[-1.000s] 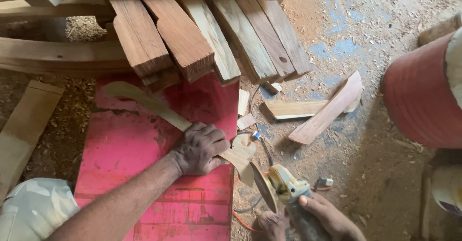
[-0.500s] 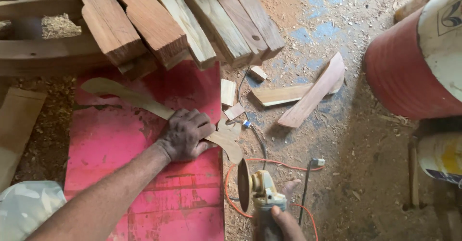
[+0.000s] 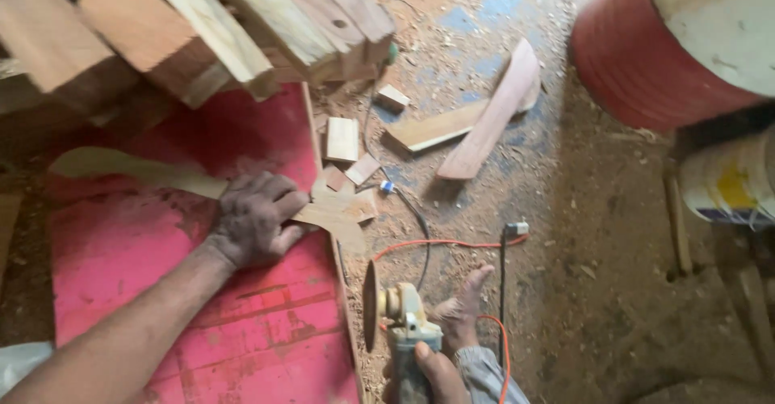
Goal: Sanding and shaping wooden chair components using an electric angle grinder with a sanding disc.
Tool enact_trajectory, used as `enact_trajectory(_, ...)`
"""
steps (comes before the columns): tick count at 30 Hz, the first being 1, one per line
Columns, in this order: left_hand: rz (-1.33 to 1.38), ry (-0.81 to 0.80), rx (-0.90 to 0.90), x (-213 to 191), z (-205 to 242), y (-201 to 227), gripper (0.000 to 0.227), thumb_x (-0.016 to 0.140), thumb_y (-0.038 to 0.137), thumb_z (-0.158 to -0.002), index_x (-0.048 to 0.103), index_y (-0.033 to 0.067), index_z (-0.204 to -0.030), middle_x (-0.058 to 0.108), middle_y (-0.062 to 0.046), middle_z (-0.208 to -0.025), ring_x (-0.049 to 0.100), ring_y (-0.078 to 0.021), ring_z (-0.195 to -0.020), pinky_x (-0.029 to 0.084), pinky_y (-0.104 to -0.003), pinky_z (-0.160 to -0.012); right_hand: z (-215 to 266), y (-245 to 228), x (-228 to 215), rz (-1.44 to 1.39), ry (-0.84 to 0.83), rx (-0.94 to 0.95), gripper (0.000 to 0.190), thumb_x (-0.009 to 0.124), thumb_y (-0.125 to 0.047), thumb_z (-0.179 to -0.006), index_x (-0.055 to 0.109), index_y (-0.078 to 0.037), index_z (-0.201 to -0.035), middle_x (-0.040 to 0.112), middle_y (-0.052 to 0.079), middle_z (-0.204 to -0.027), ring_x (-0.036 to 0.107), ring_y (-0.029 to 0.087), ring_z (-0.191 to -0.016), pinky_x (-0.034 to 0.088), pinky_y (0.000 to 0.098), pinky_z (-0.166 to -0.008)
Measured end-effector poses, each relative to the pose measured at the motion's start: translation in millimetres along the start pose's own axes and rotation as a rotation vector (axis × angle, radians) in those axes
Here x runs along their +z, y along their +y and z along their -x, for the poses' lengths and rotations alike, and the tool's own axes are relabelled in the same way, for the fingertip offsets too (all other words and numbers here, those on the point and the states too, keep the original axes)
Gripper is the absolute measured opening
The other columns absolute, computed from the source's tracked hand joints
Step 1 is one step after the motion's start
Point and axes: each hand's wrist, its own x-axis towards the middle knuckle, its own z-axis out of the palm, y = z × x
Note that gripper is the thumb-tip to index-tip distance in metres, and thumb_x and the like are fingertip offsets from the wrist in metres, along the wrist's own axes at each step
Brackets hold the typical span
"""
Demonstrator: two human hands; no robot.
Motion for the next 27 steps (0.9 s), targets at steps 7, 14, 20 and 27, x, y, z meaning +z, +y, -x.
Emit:
enact_trajectory(7,-0.071,0.045,-0.017,-2,-4,4,0.031,0.080,0.038,-0.068,0.072,0.0188,-0.090,0.062,0.000,-0.090,0.061,-0.0247,-0.089,0.047,-0.044,-0.081,15,-29,58,-0.045,0.077,-0.035,0.070,0.071,-0.059,-0.077,0.065,-0.001,-0.115,0.071,0.015,-0.079,0.071,0.026,-0.061,0.058,0.0382,-0.053)
enact_trajectory(14,-0.078,0.065,-0.019,2,-1,1,0.029,0.081,0.040,-0.070,0.071,0.0187,-0.088,0.061,0.000,-0.088,0.061,-0.0233,-0.085,0.046,-0.043,-0.078,11,-49,52,0.062,-0.024,-0.078,0.064,0.067,-0.056,-0.085,0.065,-0.004,-0.123,0.068,0.011,-0.086,0.068,0.021,-0.067,0.055,0.0342,-0.059)
enact_trajectory(20,-0.067,0.032,-0.035,-1,-2,1,0.030,0.082,0.034,-0.061,0.071,0.0190,-0.085,0.061,0.000,-0.088,0.060,-0.0227,-0.086,0.045,-0.043,-0.078,-2,-145,41,0.269,-0.113,0.037,0.063,0.065,-0.053,-0.085,0.057,-0.005,-0.124,0.068,0.011,-0.091,0.070,0.022,-0.076,0.060,0.0361,-0.068)
enact_trajectory(27,-0.014,0.065,-0.013,-1,-4,-2,0.034,0.085,0.035,-0.064,0.069,0.0178,-0.089,0.061,0.000,-0.091,0.060,-0.0234,-0.087,0.045,-0.043,-0.080,-47,-227,19,0.689,-0.167,0.152,0.072,0.071,-0.055,-0.082,0.060,0.001,-0.125,0.072,0.016,-0.098,0.071,0.024,-0.079,0.062,0.0391,-0.070)
